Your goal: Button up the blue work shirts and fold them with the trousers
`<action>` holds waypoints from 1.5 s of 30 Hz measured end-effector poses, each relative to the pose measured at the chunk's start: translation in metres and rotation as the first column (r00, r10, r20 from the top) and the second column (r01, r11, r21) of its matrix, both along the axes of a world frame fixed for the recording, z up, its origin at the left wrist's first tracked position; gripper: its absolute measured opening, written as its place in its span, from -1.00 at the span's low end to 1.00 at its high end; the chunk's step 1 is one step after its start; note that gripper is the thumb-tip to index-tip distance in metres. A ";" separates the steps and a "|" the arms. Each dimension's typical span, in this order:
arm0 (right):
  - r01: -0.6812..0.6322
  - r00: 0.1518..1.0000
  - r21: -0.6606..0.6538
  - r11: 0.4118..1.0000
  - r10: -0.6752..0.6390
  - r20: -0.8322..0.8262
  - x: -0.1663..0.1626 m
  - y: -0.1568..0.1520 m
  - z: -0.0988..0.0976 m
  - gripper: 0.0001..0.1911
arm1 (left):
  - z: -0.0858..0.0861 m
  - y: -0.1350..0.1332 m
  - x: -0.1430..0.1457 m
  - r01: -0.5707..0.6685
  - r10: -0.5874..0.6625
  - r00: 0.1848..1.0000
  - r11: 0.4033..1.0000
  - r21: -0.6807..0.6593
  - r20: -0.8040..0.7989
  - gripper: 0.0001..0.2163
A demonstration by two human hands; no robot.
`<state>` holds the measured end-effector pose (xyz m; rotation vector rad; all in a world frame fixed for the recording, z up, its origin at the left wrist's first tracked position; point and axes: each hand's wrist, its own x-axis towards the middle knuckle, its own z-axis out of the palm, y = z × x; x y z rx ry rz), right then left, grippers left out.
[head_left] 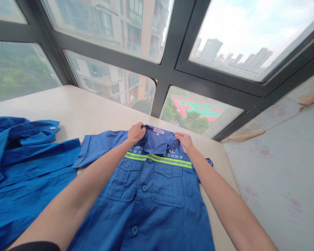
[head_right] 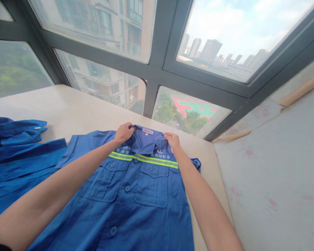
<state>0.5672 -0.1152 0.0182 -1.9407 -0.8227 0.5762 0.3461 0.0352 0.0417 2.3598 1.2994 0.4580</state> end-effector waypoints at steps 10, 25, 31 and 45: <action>-0.111 0.989 -0.135 0.985 0.123 0.084 0.002 -0.039 0.016 -0.51 | 0.000 0.000 0.014 0.193 -0.188 0.980 0.976 -0.104 0.059 -0.58; -0.024 0.965 -0.386 0.922 0.122 0.231 -0.006 0.023 0.018 -0.82 | 0.010 0.018 0.020 0.239 -0.243 0.970 0.966 -0.102 -0.029 -0.71; -0.118 0.987 -0.257 0.959 0.141 0.075 -0.001 0.003 0.022 -0.72 | 0.006 0.015 0.016 -0.118 0.119 0.992 0.992 -0.046 0.031 -0.64; -0.250 0.888 -0.278 0.928 0.334 0.317 0.017 -0.062 0.019 -0.62 | 0.011 -0.046 0.061 0.463 -0.463 0.884 0.886 0.019 0.061 -0.63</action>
